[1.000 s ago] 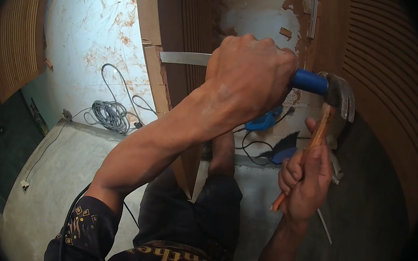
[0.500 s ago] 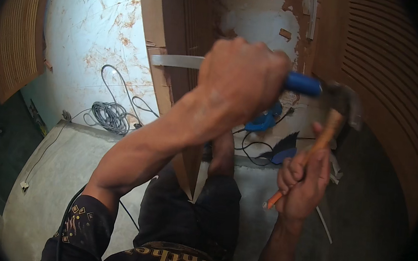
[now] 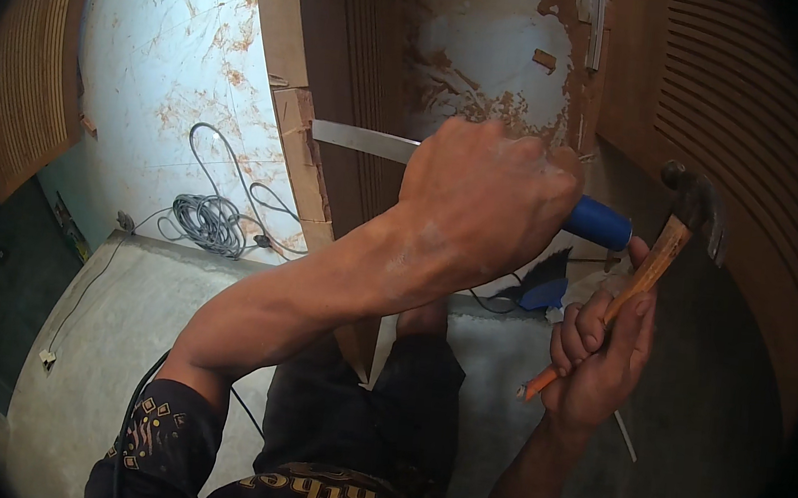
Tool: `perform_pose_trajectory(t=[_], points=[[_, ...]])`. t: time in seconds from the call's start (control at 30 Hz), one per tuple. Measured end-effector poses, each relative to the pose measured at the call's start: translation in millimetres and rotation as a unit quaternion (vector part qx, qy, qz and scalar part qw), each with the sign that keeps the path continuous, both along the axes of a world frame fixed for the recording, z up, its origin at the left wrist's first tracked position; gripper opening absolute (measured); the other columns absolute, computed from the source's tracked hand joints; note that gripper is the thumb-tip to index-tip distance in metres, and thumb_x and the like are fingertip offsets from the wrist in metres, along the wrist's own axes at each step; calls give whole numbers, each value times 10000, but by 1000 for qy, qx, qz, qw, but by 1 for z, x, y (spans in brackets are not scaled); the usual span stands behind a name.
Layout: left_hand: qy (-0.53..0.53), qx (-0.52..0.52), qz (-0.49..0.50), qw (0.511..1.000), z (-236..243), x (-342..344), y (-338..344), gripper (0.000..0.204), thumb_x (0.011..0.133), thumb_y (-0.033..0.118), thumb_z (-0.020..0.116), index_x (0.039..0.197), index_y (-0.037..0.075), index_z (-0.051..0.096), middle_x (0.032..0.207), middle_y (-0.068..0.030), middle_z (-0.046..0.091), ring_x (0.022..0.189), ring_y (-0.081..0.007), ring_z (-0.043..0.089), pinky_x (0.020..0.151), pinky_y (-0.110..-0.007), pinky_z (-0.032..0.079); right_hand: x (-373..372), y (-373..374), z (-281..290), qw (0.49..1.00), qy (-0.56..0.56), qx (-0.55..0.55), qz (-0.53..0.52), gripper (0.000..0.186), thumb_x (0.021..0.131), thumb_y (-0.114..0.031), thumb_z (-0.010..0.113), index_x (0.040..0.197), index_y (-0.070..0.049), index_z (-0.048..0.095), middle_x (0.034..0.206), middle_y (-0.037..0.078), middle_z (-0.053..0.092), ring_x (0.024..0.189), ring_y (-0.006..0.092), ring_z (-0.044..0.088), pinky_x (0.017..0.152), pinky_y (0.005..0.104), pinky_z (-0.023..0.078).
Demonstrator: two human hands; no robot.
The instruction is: The person uses a hammer and chisel to carve a recess into a wooden frame, then marks a spot on the wood with a pencil.
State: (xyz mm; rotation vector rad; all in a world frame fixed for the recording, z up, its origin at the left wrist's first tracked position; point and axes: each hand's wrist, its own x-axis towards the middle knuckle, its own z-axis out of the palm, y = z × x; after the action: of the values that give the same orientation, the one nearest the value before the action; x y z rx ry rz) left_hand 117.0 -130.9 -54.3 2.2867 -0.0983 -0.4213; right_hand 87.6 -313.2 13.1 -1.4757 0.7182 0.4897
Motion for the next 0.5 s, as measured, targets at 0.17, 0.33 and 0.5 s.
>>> perform_pose_trajectory(t=[0.17, 0.33, 0.5], points=[[-15, 6, 7, 1000, -1, -4, 5, 141, 841, 184, 671, 821, 51, 711, 747, -160, 740, 710, -351, 765, 575, -457, 595, -7, 8, 12, 999, -22, 6, -28, 568, 1151, -402, 383, 1562, -12, 351, 634, -61, 320, 449, -12, 258, 373, 168, 211], [2, 13, 18, 1000, 1, 3, 3, 140, 849, 181, 664, 815, 52, 705, 740, -166, 735, 704, -354, 762, 577, -462, 595, -24, 3, 16, 999, -27, -35, 5, 582, 1147, -410, 391, 1579, -26, 320, 634, -57, 326, 449, 0, 267, 379, 181, 212], [-9, 36, 29, 999, -1, 2, 2, 140, 851, 191, 668, 810, 66, 717, 743, -164, 736, 702, -354, 760, 586, -457, 599, -16, 5, 18, 997, -44, -26, -54, 589, 1139, -413, 423, 1572, -23, 336, 627, -60, 329, 455, 7, 275, 392, 193, 213]])
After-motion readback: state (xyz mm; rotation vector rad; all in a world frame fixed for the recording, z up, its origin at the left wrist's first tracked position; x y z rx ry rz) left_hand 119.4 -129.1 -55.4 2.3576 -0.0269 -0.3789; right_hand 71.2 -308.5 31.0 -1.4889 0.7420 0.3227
